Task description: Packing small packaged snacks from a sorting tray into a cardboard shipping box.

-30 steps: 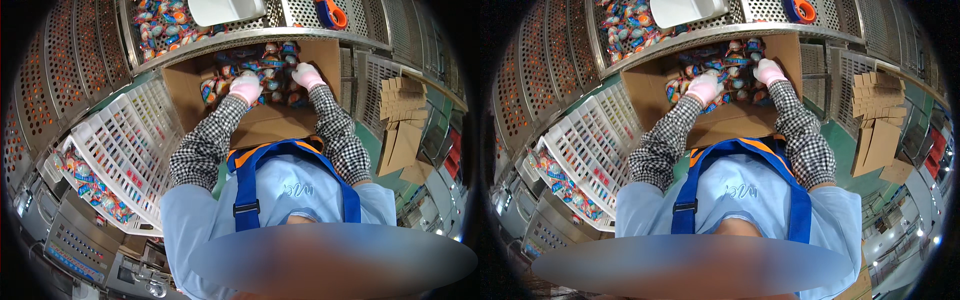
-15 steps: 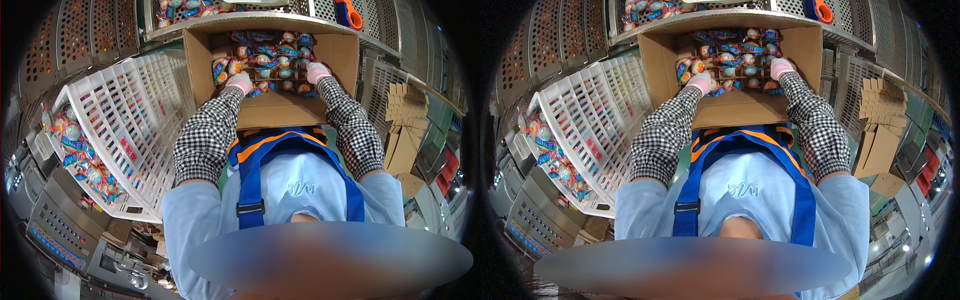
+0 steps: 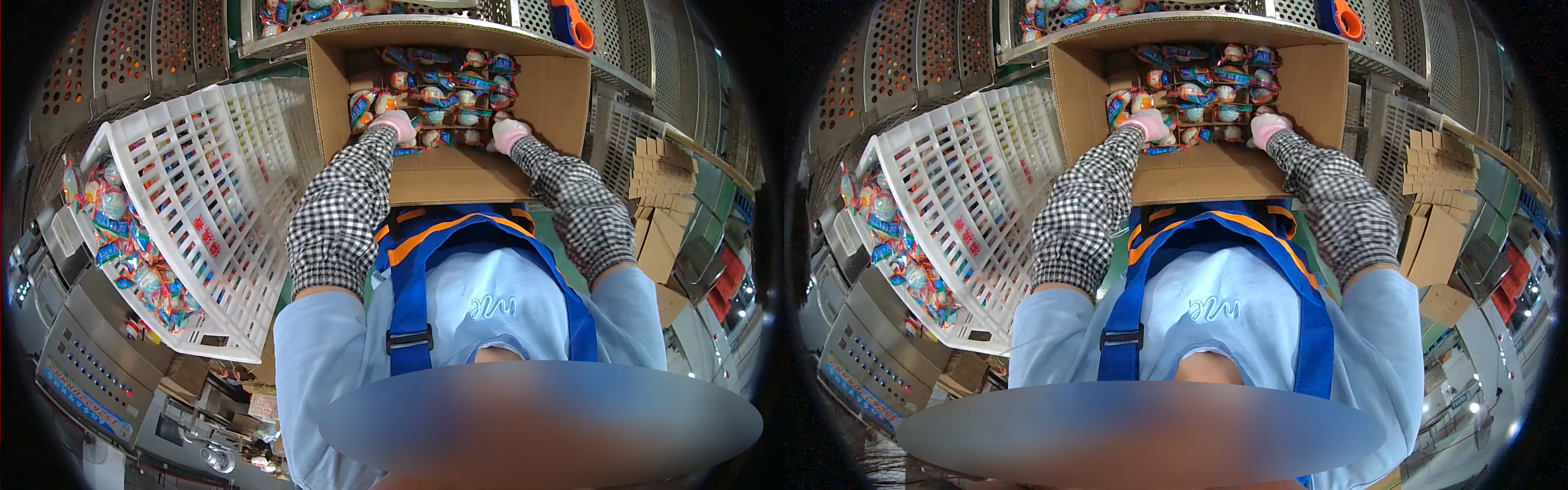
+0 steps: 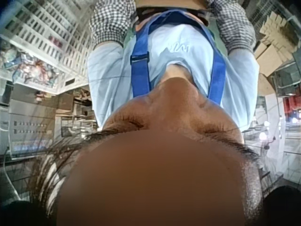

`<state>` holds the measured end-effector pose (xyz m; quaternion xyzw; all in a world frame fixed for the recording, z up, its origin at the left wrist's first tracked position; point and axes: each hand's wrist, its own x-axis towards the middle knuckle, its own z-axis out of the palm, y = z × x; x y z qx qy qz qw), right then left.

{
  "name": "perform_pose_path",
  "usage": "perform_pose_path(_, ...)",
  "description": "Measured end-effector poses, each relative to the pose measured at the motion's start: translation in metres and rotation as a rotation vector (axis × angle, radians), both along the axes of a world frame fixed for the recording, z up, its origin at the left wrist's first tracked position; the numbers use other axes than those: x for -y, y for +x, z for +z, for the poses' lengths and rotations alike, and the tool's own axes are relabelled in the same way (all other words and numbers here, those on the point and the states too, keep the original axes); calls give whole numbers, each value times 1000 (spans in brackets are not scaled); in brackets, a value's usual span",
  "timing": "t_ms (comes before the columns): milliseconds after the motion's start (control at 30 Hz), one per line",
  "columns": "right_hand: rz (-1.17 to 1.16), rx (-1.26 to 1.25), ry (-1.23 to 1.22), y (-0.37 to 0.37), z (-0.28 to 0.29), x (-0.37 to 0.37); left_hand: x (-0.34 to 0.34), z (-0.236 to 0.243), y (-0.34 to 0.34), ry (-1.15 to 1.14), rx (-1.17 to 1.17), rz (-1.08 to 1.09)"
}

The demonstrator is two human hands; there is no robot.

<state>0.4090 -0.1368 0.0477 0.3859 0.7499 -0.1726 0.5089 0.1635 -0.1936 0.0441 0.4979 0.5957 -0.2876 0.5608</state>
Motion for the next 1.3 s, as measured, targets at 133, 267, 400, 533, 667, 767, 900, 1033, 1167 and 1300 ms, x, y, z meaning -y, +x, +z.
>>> perform_pose_path(133,-32,-9,-12,1,-8,-4,-5,-1,-21,155,-33,126)
perform_pose_path(267,-207,-209,-114,-51,46,-23,-9,8,-48,202,26,385)
perform_pose_path(400,-397,-1062,-148,-60,44,-8,-19,61,-25,101,695,671)
perform_pose_path(533,-692,-917,-98,-67,34,-15,-10,40,-48,232,398,830)
perform_pose_path(667,-352,-957,-69,-44,-10,-17,-5,10,-27,412,-417,433)
perform_pose_path(767,-345,-590,56,-64,-10,-5,0,-3,-3,377,-619,210)
perform_pose_path(900,-468,-594,133,-99,-1,-6,15,-32,-9,616,-611,-85)
perform_pose_path(1033,-820,-495,65,-134,5,-20,30,-47,-9,1057,-528,-315)
perform_pose_path(1167,-1222,-670,35,-102,-51,-34,16,-36,-9,658,-155,111)
perform_pose_path(1300,-1376,-878,-281,-74,-39,-38,-17,7,-34,43,279,664)
